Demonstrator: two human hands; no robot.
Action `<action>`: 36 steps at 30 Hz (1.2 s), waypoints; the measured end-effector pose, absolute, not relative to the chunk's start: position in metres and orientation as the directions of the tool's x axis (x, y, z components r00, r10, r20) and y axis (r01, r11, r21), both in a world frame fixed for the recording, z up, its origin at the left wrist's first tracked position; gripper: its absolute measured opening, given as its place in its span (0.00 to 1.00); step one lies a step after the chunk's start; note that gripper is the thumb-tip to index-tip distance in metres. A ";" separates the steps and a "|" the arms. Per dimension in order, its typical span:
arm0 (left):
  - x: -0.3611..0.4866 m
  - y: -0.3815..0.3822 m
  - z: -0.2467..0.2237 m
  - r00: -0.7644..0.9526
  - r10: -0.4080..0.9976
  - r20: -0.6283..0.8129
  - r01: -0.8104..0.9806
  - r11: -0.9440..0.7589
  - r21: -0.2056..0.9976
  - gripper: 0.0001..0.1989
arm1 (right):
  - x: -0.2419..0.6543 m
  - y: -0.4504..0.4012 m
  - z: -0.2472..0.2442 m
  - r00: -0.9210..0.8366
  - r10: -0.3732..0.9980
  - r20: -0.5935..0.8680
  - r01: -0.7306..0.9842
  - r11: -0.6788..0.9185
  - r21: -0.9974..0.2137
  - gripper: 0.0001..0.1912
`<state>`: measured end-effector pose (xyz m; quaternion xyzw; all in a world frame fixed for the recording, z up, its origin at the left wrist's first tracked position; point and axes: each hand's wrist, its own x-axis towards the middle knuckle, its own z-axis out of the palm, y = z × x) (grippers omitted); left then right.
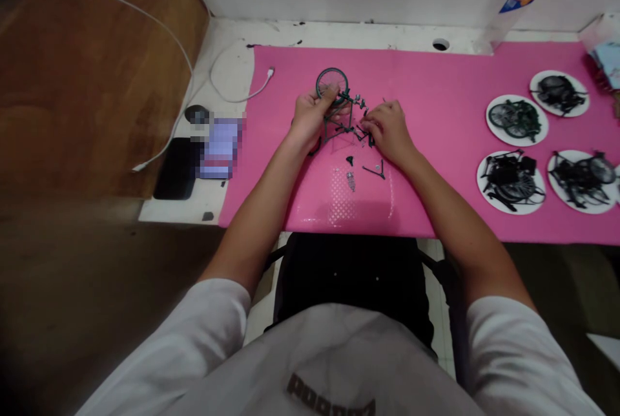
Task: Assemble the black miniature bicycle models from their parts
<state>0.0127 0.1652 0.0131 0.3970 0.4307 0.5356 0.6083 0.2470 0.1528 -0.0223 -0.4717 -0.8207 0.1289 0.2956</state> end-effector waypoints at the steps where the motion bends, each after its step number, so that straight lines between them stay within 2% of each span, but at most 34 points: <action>1: 0.012 0.166 0.012 0.058 0.994 -0.097 -0.314 0.111 0.943 0.33 | 0.249 0.154 -0.024 -0.347 0.861 0.372 0.722 0.498 -0.480 0.24; 4: 0.011 0.167 0.012 0.046 0.993 -0.112 -0.354 0.121 0.927 0.34 | 0.255 0.157 -0.028 -0.262 0.877 0.402 0.771 0.441 -0.459 0.25; 9: 0.009 0.167 0.016 0.043 0.986 -0.161 -0.430 0.164 0.888 0.33 | 0.257 0.158 -0.030 -0.236 0.884 0.403 0.790 0.416 -0.450 0.25; 17: 0.007 0.167 0.014 0.123 0.985 -0.119 -0.457 0.163 0.874 0.20 | 0.254 0.156 -0.031 -0.238 0.893 0.383 0.816 0.397 -0.419 0.26; 22: 0.008 0.164 0.011 0.161 0.980 -0.114 -0.446 0.175 0.878 0.20 | 0.252 0.156 -0.032 -0.237 0.897 0.373 0.815 0.393 -0.426 0.24; 36: 0.005 0.168 0.017 0.090 0.987 -0.132 -0.430 0.158 0.889 0.19 | 0.239 0.146 -0.020 -0.289 0.886 0.362 0.811 0.428 -0.399 0.30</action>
